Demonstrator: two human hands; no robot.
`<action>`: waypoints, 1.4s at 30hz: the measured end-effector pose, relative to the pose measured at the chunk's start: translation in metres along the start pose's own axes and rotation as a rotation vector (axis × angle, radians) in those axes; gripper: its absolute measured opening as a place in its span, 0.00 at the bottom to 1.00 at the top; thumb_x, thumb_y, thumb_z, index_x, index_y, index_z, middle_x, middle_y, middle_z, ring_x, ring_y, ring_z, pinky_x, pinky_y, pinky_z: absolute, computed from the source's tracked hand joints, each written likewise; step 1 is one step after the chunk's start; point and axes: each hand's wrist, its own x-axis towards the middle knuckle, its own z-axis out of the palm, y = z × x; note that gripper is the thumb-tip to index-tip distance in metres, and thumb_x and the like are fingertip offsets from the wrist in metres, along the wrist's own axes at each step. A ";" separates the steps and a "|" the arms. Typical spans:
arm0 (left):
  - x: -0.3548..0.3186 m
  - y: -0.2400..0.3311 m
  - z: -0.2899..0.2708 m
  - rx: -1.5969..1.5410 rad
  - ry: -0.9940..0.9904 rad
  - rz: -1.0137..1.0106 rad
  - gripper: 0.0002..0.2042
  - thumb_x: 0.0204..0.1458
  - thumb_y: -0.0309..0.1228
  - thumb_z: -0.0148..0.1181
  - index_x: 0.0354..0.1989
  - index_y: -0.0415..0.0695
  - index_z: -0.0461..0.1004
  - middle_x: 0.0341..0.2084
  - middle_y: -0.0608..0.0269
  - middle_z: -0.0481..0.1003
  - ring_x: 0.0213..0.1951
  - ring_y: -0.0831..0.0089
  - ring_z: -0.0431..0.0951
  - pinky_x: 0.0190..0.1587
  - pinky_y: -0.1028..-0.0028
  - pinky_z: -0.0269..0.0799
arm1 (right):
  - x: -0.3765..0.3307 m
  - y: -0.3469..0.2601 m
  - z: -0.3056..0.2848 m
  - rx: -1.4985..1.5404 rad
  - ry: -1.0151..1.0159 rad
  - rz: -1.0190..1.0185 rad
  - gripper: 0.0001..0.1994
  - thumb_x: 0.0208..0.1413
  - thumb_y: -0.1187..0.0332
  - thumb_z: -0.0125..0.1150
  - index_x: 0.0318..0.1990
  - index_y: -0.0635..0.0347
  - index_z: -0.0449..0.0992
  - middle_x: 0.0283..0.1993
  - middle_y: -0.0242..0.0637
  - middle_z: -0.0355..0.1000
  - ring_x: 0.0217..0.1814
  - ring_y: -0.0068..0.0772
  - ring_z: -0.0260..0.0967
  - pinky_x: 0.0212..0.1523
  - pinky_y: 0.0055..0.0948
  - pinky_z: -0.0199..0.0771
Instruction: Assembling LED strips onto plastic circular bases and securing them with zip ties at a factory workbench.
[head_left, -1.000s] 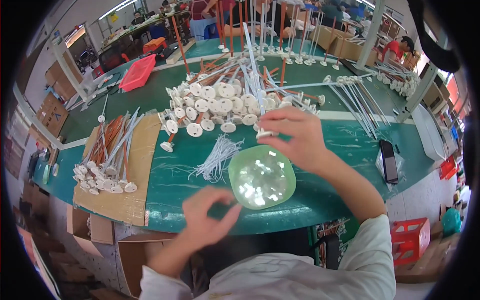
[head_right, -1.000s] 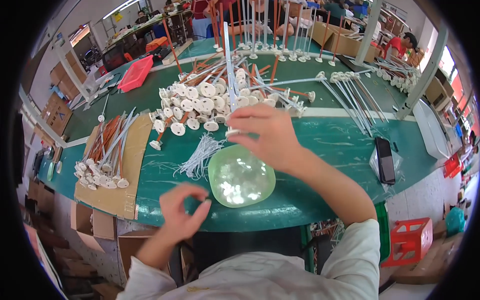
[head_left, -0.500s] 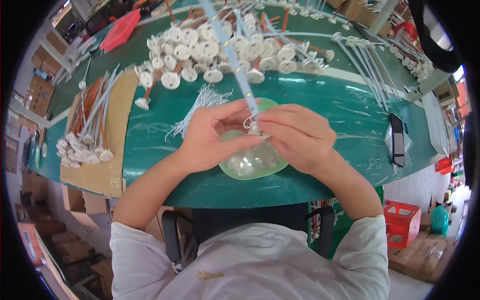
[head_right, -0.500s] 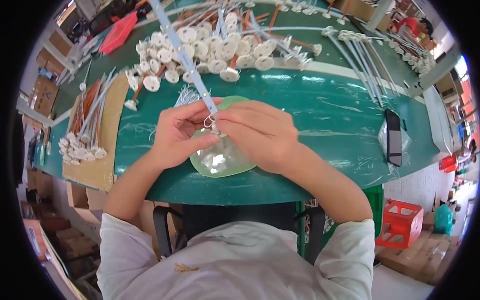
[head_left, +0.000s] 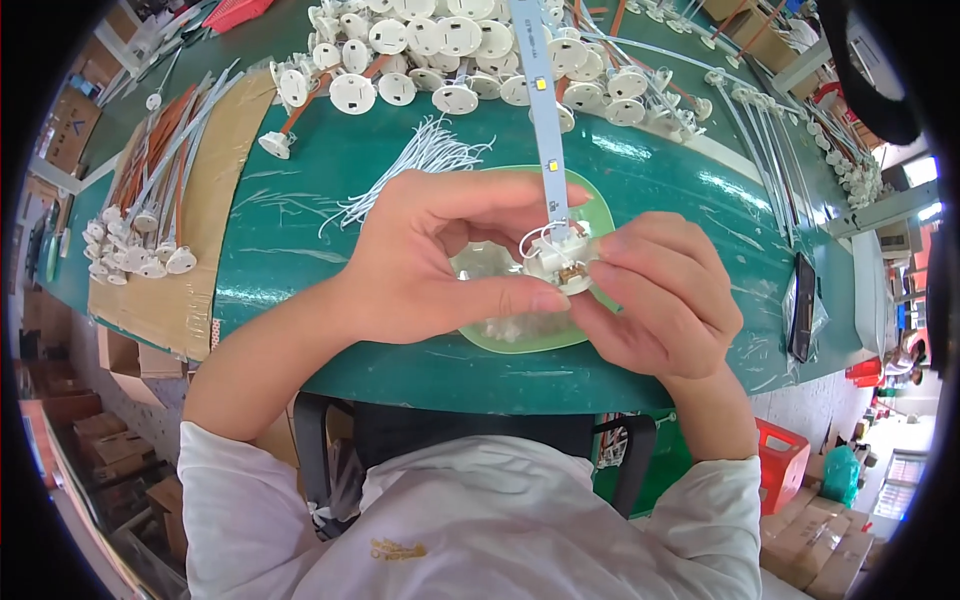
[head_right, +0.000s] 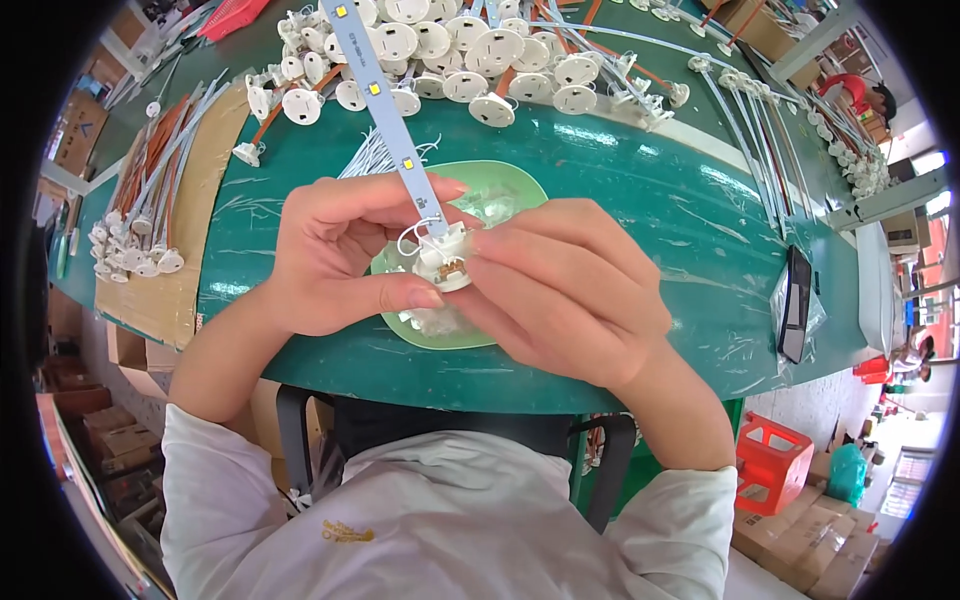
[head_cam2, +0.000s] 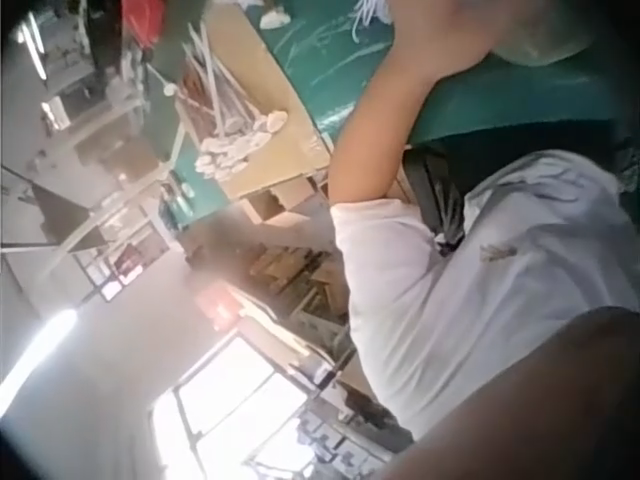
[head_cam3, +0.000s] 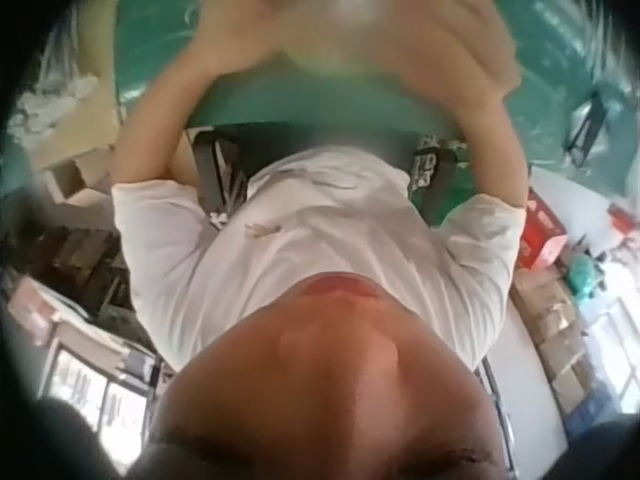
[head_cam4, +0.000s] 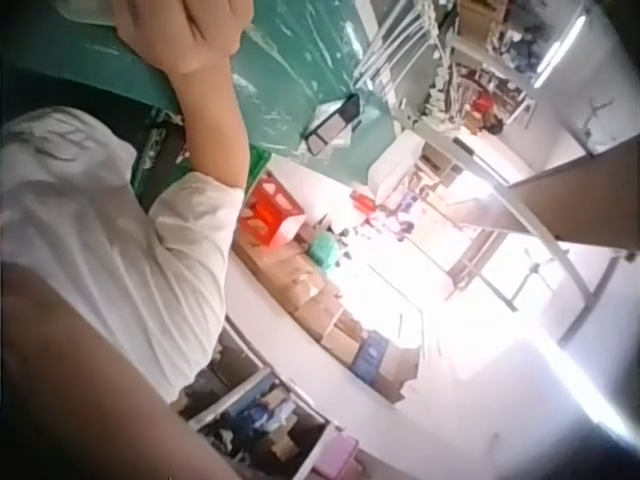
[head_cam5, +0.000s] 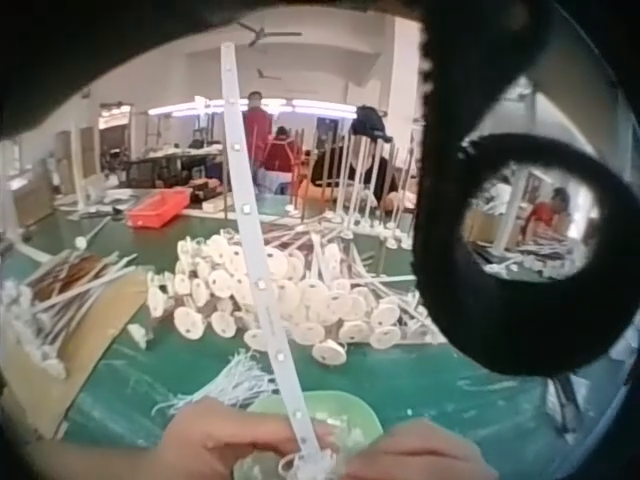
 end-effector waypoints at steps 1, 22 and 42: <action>0.001 0.002 0.001 0.022 -0.006 -0.015 0.27 0.47 0.18 0.68 0.59 0.37 0.70 0.46 0.57 0.78 0.45 0.74 0.79 0.50 0.70 0.75 | -0.001 0.001 -0.004 0.011 0.010 0.002 0.14 0.35 0.79 0.72 0.35 0.66 0.79 0.39 0.41 0.76 0.33 0.42 0.75 0.29 0.30 0.77; 0.008 0.011 -0.017 -0.535 -0.296 -0.298 0.45 0.52 0.25 0.63 0.73 0.42 0.37 0.44 0.30 0.73 0.44 0.45 0.78 0.42 0.59 0.76 | -0.003 0.039 -0.054 1.404 0.544 1.057 0.09 0.61 0.74 0.56 0.47 0.64 0.76 0.46 0.42 0.74 0.49 0.31 0.70 0.50 0.30 0.70; 0.005 0.004 -0.018 -0.593 -0.346 -0.350 0.39 0.60 0.24 0.51 0.74 0.53 0.34 0.52 0.39 0.70 0.43 0.52 0.79 0.44 0.60 0.74 | 0.016 -0.006 -0.010 1.314 -0.254 1.050 0.10 0.53 0.81 0.63 0.44 0.69 0.79 0.44 0.43 0.76 0.41 0.29 0.75 0.40 0.29 0.77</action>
